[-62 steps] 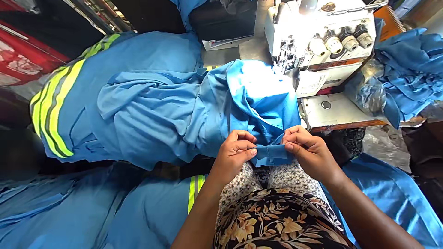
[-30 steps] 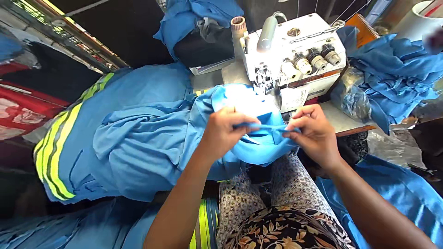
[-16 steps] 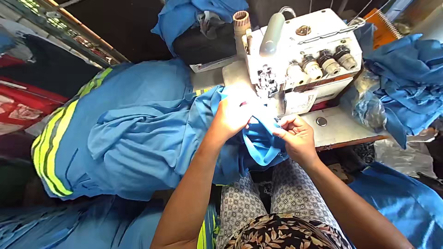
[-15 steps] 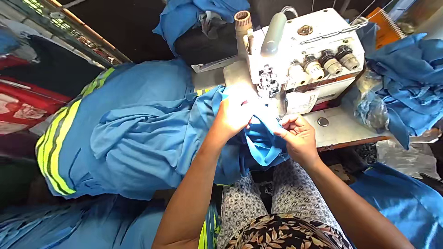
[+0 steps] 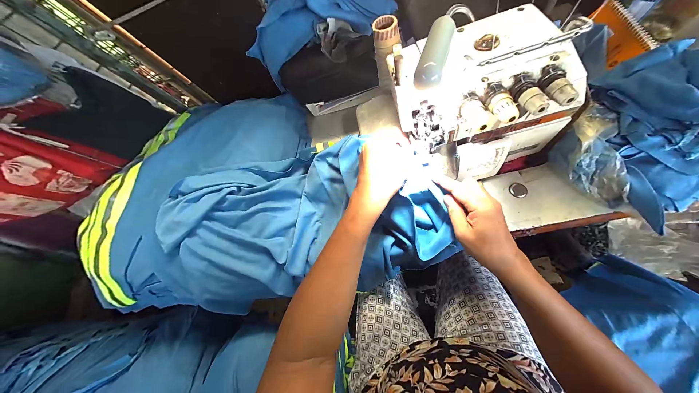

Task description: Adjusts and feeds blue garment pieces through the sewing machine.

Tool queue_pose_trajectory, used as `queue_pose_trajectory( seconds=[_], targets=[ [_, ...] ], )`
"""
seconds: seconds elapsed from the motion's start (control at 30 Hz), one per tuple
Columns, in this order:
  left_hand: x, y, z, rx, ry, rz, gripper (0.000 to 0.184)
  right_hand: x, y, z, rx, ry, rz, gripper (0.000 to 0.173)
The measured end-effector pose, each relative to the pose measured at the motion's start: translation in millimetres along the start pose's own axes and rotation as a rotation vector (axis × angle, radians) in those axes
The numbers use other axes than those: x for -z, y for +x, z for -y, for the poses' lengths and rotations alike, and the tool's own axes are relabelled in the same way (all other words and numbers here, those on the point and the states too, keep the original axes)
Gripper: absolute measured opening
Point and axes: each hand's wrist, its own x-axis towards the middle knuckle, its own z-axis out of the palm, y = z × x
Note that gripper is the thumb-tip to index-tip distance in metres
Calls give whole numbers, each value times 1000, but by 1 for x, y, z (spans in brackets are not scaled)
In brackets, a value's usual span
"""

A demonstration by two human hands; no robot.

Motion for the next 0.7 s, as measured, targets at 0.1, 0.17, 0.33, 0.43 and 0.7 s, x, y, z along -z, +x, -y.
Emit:
queue_pose_trajectory(
  seconds=[0.1,0.17,0.33,0.43,0.7],
  targets=[
    [-2,14,-7,76,94,-9,12,-2,10,7,-8,-59,-20,30],
    [-3,21,-8,81,129,-19,14,-5,14,10,27,-89,-46,27],
    [0,28,-2,29,140,-5,15,-11,10,8,63,-160,-91,23],
    [6,19,6,-1,-42,-61,21,-4,2,3,-45,31,-69,28],
    [-6,-189,-10,480,-1177,-63,37,8,-38,-33,241,412,160,31]
  ],
)
